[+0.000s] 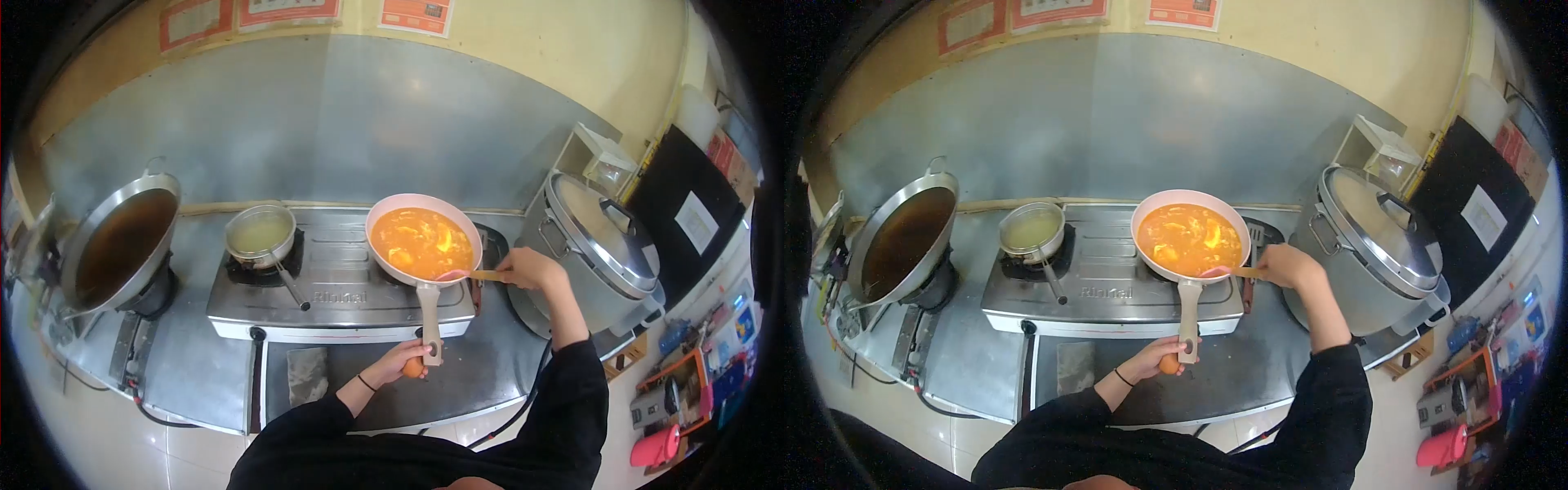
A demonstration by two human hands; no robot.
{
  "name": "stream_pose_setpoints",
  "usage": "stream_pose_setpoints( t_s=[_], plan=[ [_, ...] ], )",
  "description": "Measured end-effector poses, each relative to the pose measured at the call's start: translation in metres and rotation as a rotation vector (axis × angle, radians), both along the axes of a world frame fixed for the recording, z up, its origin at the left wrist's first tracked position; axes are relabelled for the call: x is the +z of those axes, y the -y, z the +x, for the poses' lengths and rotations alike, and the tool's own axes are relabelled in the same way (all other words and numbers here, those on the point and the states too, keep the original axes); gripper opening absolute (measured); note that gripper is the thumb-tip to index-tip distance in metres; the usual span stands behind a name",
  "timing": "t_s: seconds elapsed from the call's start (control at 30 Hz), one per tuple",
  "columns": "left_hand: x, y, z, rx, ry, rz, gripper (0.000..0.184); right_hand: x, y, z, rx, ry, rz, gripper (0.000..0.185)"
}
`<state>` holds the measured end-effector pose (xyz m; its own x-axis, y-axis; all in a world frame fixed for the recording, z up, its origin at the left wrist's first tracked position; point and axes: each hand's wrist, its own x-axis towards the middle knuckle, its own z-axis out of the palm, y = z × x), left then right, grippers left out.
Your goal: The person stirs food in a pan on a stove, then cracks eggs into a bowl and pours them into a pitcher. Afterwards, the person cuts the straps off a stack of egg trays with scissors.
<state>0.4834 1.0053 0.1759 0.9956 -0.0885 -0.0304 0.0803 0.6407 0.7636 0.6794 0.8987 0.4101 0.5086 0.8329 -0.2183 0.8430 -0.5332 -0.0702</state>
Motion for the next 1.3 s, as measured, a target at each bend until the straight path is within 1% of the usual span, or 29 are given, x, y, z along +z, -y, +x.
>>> stream_pose_setpoints(
  t_s=[0.07,0.17,0.23,0.33,0.43,0.53,0.57,0.67,0.73,0.77,0.83,0.87,0.93,0.97,1.03,1.07,1.1,1.2,1.23,1.3],
  plan=[
    [0.0,-0.004,0.001,-0.02,0.014,0.002,0.046,-0.023,-0.023,0.011,0.129,0.085,0.01,0.019],
    [-0.008,-0.004,0.004,0.007,0.033,0.028,0.044,-0.051,-0.039,0.018,-0.003,0.187,0.034,0.019],
    [-0.017,-0.003,0.005,0.064,0.018,0.075,0.041,-0.064,-0.047,0.027,0.023,0.22,0.074,0.02],
    [-0.025,-0.006,0.005,0.032,-0.09,-0.058,0.039,-0.086,-0.063,0.043,0.006,0.232,0.146,0.019],
    [-0.063,-0.002,0.015,0.191,-0.294,0.003,0.041,-0.111,-0.079,0.059,-0.009,0.207,0.242,0.018],
    [-0.125,-0.004,0.036,0.239,-0.463,0.172,0.045,-0.116,-0.09,0.053,0.073,0.206,0.311,0.017],
    [-0.131,-0.004,0.04,0.257,-0.428,0.173,0.043,-0.114,-0.092,0.052,0.111,0.213,0.327,0.017],
    [-0.148,0.003,0.058,0.309,-0.336,0.128,0.036,-0.152,-0.112,0.079,0.146,0.275,0.346,0.016],
    [-0.164,0.006,0.074,0.349,-0.284,0.048,0.038,-0.152,-0.108,0.083,0.142,0.231,0.413,0.017],
    [-0.162,0.006,0.074,0.325,-0.304,0.028,0.038,-0.148,-0.105,0.082,0.138,0.209,0.448,0.017],
    [-0.159,0.002,0.072,0.275,-0.346,-0.007,0.038,-0.139,-0.095,0.081,0.082,0.233,0.368,0.019],
    [-0.159,0.002,0.071,0.301,-0.328,0.065,0.039,-0.134,-0.09,0.083,0.054,0.247,0.327,0.02],
    [-0.161,0.005,0.067,0.348,-0.294,0.205,0.04,-0.129,-0.078,0.101,0.081,0.235,0.284,0.022],
    [-0.151,0.005,0.063,0.33,-0.34,0.201,0.041,-0.126,-0.074,0.11,0.093,0.229,0.263,0.022],
    [-0.114,0.003,0.048,0.294,-0.434,0.197,0.044,-0.094,-0.059,0.099,0.186,0.275,0.162,0.023],
    [-0.105,0.001,0.045,0.323,-0.43,0.166,0.043,-0.083,-0.053,0.096,0.233,0.296,0.112,0.023],
    [-0.099,0.0,0.041,0.352,-0.428,0.134,0.043,-0.082,-0.048,0.103,0.12,0.221,0.09,0.023],
    [-0.082,-0.004,0.036,0.378,-0.37,-0.019,0.049,-0.058,-0.036,0.096,0.12,0.206,-0.085,0.025],
    [-0.076,-0.006,0.035,0.375,-0.34,-0.077,0.05,-0.039,-0.03,0.078,0.193,0.187,-0.068,0.025],
    [-0.05,-0.007,0.026,0.372,-0.18,-0.106,0.049,-0.031,-0.024,0.072,0.159,0.118,-0.093,0.025]
  ],
)
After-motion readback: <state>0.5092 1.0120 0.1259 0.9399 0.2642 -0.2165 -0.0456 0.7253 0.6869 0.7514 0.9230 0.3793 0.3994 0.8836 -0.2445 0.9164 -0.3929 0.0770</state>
